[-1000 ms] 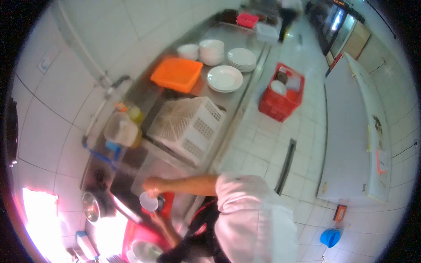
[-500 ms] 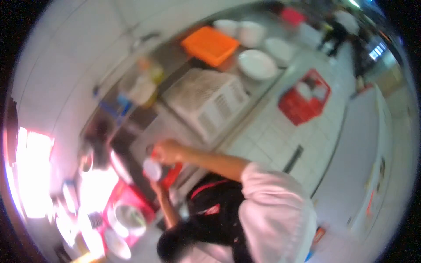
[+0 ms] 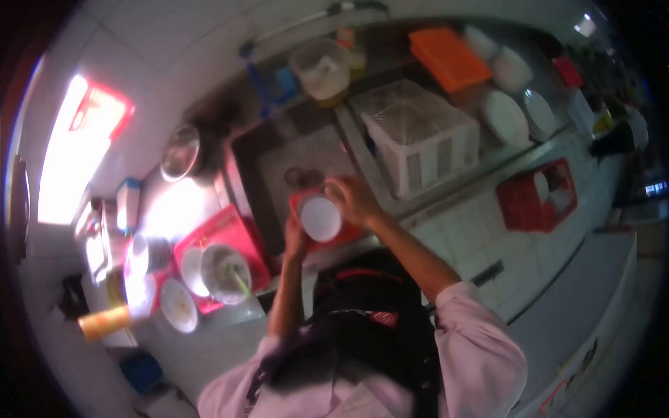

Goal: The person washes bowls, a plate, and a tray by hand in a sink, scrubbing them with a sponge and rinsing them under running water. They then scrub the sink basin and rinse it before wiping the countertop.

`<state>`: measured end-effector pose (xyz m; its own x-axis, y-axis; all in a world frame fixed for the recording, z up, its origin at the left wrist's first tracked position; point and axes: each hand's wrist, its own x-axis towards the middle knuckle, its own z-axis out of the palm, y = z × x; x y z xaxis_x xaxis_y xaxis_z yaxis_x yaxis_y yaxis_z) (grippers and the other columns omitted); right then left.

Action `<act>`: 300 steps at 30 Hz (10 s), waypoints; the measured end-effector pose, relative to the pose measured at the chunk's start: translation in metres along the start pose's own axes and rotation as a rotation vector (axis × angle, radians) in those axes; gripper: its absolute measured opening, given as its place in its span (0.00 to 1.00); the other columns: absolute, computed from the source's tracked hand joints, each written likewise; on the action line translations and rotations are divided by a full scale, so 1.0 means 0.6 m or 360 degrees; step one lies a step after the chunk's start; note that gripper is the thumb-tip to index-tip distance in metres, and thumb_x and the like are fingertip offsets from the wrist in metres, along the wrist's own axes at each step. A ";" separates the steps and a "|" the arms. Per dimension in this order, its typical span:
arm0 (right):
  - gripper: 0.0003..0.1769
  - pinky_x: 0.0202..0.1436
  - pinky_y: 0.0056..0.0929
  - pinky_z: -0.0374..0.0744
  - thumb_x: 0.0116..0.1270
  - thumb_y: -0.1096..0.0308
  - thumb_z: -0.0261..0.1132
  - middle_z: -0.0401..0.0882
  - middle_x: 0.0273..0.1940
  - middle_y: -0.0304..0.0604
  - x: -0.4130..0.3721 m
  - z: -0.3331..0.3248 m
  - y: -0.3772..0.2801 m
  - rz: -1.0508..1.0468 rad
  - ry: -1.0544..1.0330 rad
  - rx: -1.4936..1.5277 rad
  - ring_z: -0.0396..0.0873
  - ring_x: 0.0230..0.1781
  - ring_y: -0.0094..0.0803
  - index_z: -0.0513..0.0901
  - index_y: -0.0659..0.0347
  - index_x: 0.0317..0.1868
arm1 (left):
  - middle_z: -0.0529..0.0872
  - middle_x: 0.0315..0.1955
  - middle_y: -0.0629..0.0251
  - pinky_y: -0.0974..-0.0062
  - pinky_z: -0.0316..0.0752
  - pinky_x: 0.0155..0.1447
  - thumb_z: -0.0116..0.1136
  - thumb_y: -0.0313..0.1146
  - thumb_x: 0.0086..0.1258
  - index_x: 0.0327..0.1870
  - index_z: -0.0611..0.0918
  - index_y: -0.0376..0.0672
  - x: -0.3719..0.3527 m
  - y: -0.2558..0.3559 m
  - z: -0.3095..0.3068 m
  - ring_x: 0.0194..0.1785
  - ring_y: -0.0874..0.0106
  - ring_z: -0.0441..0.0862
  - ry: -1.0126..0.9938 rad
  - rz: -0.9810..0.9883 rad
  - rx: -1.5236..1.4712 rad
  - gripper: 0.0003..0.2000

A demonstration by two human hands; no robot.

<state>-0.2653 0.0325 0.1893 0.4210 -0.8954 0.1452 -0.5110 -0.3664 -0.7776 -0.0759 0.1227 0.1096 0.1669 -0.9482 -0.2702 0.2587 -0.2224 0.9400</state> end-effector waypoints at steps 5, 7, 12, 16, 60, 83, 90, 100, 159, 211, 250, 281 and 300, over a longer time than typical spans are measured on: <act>0.30 0.69 0.40 0.65 0.73 0.52 0.55 0.72 0.60 0.56 -0.037 0.011 0.046 0.0134 0.0218 0.0170 0.69 0.64 0.45 0.67 0.64 0.66 | 0.84 0.46 0.62 0.75 0.76 0.50 0.56 0.33 0.70 0.55 0.78 0.33 0.010 -0.022 -0.009 0.46 0.73 0.81 -0.0032 -0.0196 -0.0118 0.17; 0.31 0.68 0.41 0.65 0.72 0.50 0.56 0.72 0.60 0.58 -0.051 0.022 0.071 0.0201 0.0290 0.0357 0.69 0.64 0.48 0.68 0.65 0.65 | 0.84 0.47 0.62 0.75 0.76 0.50 0.55 0.33 0.70 0.55 0.77 0.33 0.017 -0.014 0.003 0.46 0.73 0.81 -0.0178 -0.0173 -0.0157 0.17; 0.33 0.67 0.42 0.66 0.71 0.47 0.57 0.72 0.60 0.60 -0.059 -0.017 0.072 0.0299 0.0274 0.0672 0.70 0.63 0.51 0.70 0.68 0.62 | 0.84 0.44 0.61 0.74 0.76 0.49 0.55 0.33 0.70 0.54 0.78 0.33 0.034 0.006 0.035 0.45 0.73 0.82 -0.0237 -0.0164 0.0092 0.15; 0.27 0.63 0.40 0.69 0.72 0.51 0.57 0.76 0.56 0.57 -0.058 -0.082 0.048 0.0478 0.0422 0.0563 0.74 0.59 0.47 0.73 0.66 0.59 | 0.84 0.42 0.62 0.75 0.76 0.46 0.54 0.33 0.71 0.53 0.79 0.35 0.034 0.032 0.102 0.45 0.72 0.82 -0.0215 -0.0273 0.0089 0.14; 0.46 0.57 0.32 0.76 0.72 0.30 0.35 0.83 0.47 0.45 0.076 -1.315 1.076 0.0625 0.1227 0.1129 0.80 0.49 0.32 0.80 0.67 0.53 | 0.84 0.47 0.51 0.70 0.72 0.57 0.56 0.38 0.68 0.54 0.77 0.27 0.676 -0.135 1.718 0.53 0.64 0.80 -0.0663 0.0150 0.0380 0.21; 0.23 0.59 0.34 0.71 0.76 0.51 0.51 0.82 0.48 0.47 0.203 -1.259 1.288 0.0484 0.1024 0.0282 0.76 0.54 0.37 0.81 0.63 0.48 | 0.79 0.52 0.40 0.52 0.72 0.60 0.40 0.39 0.75 0.45 0.83 0.39 0.820 -0.208 1.749 0.57 0.48 0.77 -0.0395 0.0344 0.1978 0.18; 0.25 0.74 0.45 0.57 0.74 0.60 0.52 0.66 0.67 0.56 0.224 -1.261 1.506 0.0209 0.0848 -0.0741 0.61 0.70 0.49 0.69 0.65 0.65 | 0.71 0.58 0.47 0.60 0.58 0.70 0.51 0.32 0.65 0.57 0.70 0.36 0.731 -0.233 1.777 0.65 0.55 0.66 -0.0090 0.0655 0.1010 0.20; 0.25 0.63 0.43 0.72 0.77 0.55 0.51 0.75 0.57 0.59 0.051 -1.192 0.998 0.0273 0.1634 -0.0552 0.74 0.57 0.51 0.75 0.72 0.57 | 0.81 0.38 0.54 0.63 0.75 0.48 0.58 0.20 0.55 0.38 0.83 0.40 0.277 0.060 1.228 0.44 0.56 0.80 -0.0942 0.0859 0.0660 0.10; 0.23 0.60 0.49 0.74 0.72 0.53 0.48 0.78 0.60 0.48 0.757 0.056 -0.174 0.0139 -0.0288 -0.1492 0.75 0.60 0.54 0.82 0.55 0.55 | 0.85 0.32 0.48 0.63 0.75 0.40 0.58 0.35 0.67 0.48 0.80 0.31 -0.245 0.174 -0.317 0.35 0.59 0.83 0.1130 -0.0395 0.1215 0.16; 0.23 0.52 0.53 0.78 0.74 0.56 0.44 0.82 0.47 0.57 0.833 0.073 -0.049 -0.0484 -0.0273 -0.1790 0.80 0.50 0.57 0.83 0.61 0.45 | 0.76 0.60 0.46 0.64 0.66 0.69 0.59 0.44 0.62 0.65 0.69 0.30 0.114 -0.140 -0.110 0.66 0.53 0.72 0.0568 -0.0639 0.0638 0.34; 0.29 0.53 0.51 0.75 0.74 0.44 0.44 0.82 0.49 0.53 0.734 -0.086 -0.117 -0.0005 -0.0593 -0.1033 0.79 0.47 0.56 0.84 0.58 0.44 | 0.85 0.45 0.54 0.54 0.79 0.49 0.51 0.34 0.67 0.46 0.84 0.38 0.253 -0.505 -0.182 0.47 0.58 0.83 0.1342 -0.0868 0.1843 0.14; 0.26 0.25 0.17 0.71 0.67 0.55 0.66 0.77 0.40 0.39 0.365 0.061 0.097 0.0148 -0.0527 0.0261 0.73 0.27 0.21 0.66 0.54 0.59 | 0.76 0.26 0.72 0.80 0.64 0.25 0.48 0.44 0.75 0.48 0.75 0.50 0.335 -0.099 -0.036 0.21 0.78 0.69 0.0472 -0.0562 -0.0819 0.11; 0.18 0.52 0.47 0.78 0.67 0.67 0.56 0.78 0.52 0.55 0.323 0.552 0.325 -0.0268 -0.0766 -0.0593 0.78 0.51 0.51 0.76 0.62 0.56 | 0.80 0.56 0.52 0.70 0.70 0.62 0.58 0.51 0.70 0.74 0.61 0.40 0.096 -0.079 -0.090 0.58 0.64 0.77 0.1137 -0.0510 0.0176 0.37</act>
<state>-0.0351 -0.1285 -0.1370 0.7643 -0.6351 -0.1120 -0.5985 -0.6338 -0.4900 -0.0271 0.0905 0.0384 0.6805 -0.4675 -0.5642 0.3075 -0.5167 0.7991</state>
